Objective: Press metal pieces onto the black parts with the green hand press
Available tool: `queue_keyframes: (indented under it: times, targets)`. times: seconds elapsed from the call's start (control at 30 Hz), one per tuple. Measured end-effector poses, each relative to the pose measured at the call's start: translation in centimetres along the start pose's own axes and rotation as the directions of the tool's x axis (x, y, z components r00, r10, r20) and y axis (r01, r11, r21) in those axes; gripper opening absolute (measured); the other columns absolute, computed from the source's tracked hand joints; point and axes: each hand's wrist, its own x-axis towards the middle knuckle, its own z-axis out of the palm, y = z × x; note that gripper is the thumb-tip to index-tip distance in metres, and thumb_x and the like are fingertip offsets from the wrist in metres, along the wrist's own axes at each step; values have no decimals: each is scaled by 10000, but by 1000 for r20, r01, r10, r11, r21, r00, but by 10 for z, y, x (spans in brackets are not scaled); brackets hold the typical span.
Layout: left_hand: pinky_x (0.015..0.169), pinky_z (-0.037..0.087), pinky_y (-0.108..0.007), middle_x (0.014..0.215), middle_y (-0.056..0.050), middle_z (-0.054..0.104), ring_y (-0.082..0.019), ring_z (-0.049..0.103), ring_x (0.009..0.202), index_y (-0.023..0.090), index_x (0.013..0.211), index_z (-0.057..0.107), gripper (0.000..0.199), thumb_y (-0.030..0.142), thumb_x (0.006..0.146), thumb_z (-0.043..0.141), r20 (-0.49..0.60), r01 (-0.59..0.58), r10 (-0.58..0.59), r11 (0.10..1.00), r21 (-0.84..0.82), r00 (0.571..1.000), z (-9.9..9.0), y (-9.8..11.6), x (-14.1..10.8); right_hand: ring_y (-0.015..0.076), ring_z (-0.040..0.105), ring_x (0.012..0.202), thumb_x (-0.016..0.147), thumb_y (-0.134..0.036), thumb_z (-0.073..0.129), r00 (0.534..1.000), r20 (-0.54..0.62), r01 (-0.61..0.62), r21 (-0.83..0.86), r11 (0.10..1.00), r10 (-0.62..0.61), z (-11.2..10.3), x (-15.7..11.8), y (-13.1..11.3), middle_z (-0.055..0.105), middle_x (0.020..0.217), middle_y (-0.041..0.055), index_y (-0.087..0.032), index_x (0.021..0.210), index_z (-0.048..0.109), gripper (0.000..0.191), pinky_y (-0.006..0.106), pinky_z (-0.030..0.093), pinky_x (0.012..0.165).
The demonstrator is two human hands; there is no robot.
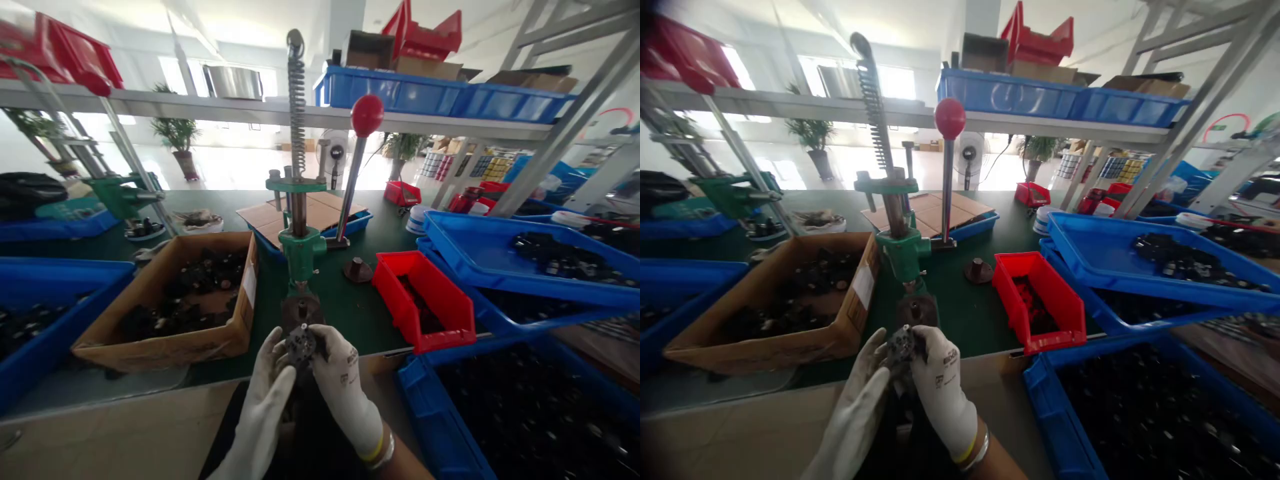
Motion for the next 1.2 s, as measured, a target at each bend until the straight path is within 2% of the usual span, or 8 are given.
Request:
queue_keyframes:
  times: [0.07, 0.13, 0.33, 0.47, 0.57, 0.77, 1.03, 1.2]
  targets:
    - [1137, 503, -357, 1445, -65, 639, -281, 595, 1348, 307, 1449, 535, 779, 389, 747, 862, -19, -78, 79, 995, 57, 997, 2, -6, 1, 205, 736, 833, 843, -194, 607, 994, -17, 102, -114, 988, -104, 0, 0, 7, 779, 970, 83, -193, 1063, 731, 253, 310, 575, 775]
    - [1108, 526, -353, 1366, -80, 690, -282, 643, 1283, 255, 1344, 628, 692, 378, 713, 884, -44, -130, 135, 986, 103, 990, 3, -10, 6, 202, 742, 811, 884, -196, 594, 988, -1, 154, -178, 972, -156, 2, -1, 12, 778, 972, 81, -203, 1073, 732, 235, 310, 580, 756]
    - [1010, 592, -360, 1291, -91, 728, -267, 711, 1157, 227, 1292, 667, 594, 360, 742, 848, -12, -205, 211, 959, 195, 977, 1, -8, 21, 196, 728, 747, 942, -222, 594, 979, -20, 192, -271, 943, -205, 4, 6, 10, 763, 890, 72, -194, 951, 716, 126, 299, 565, 688]
    - [1075, 546, -379, 1308, -91, 721, -267, 685, 1202, 208, 1281, 676, 552, 374, 773, 813, -48, -233, 249, 947, 220, 967, 2, 5, 39, 179, 720, 775, 953, -225, 583, 963, -21, 257, -244, 935, -269, -1, 18, 7, 761, 930, 72, -191, 987, 705, 131, 286, 569, 700]
    - [1127, 498, -396, 1340, -103, 706, -268, 659, 1238, 174, 1315, 660, 581, 386, 790, 790, -63, -216, 234, 952, 216, 970, 4, 14, 62, 177, 721, 839, 963, -254, 581, 967, -69, 225, -207, 952, -243, -10, 22, 10, 760, 974, 77, -190, 1032, 704, 155, 287, 580, 744]
    - [1153, 467, -415, 1367, -118, 687, -255, 660, 1220, 141, 1420, 582, 685, 330, 788, 770, 45, -209, 204, 959, 191, 978, 5, 16, 102, 181, 709, 789, 973, -313, 592, 987, -62, 130, -217, 967, -146, -36, 20, 20, 749, 942, 79, -193, 1048, 714, 186, 301, 581, 703]
    - [1139, 479, -391, 1350, -82, 703, -245, 648, 1251, 187, 1376, 636, 530, 262, 854, 689, 175, -315, 271, 894, 318, 947, 2, 22, 110, 197, 710, 772, 965, -372, 603, 987, -119, 79, -241, 967, -110, -53, 20, 20, 751, 926, 104, -175, 1033, 718, 238, 315, 592, 673]
    - [1183, 432, -416, 1377, -105, 682, -261, 624, 1289, 175, 1376, 640, 536, 287, 855, 698, 222, -337, 273, 877, 342, 936, -4, 16, 116, 186, 695, 749, 965, -371, 609, 981, -103, 135, -252, 958, -165, -73, 33, 4, 741, 925, 98, -167, 1060, 710, 246, 313, 588, 660]
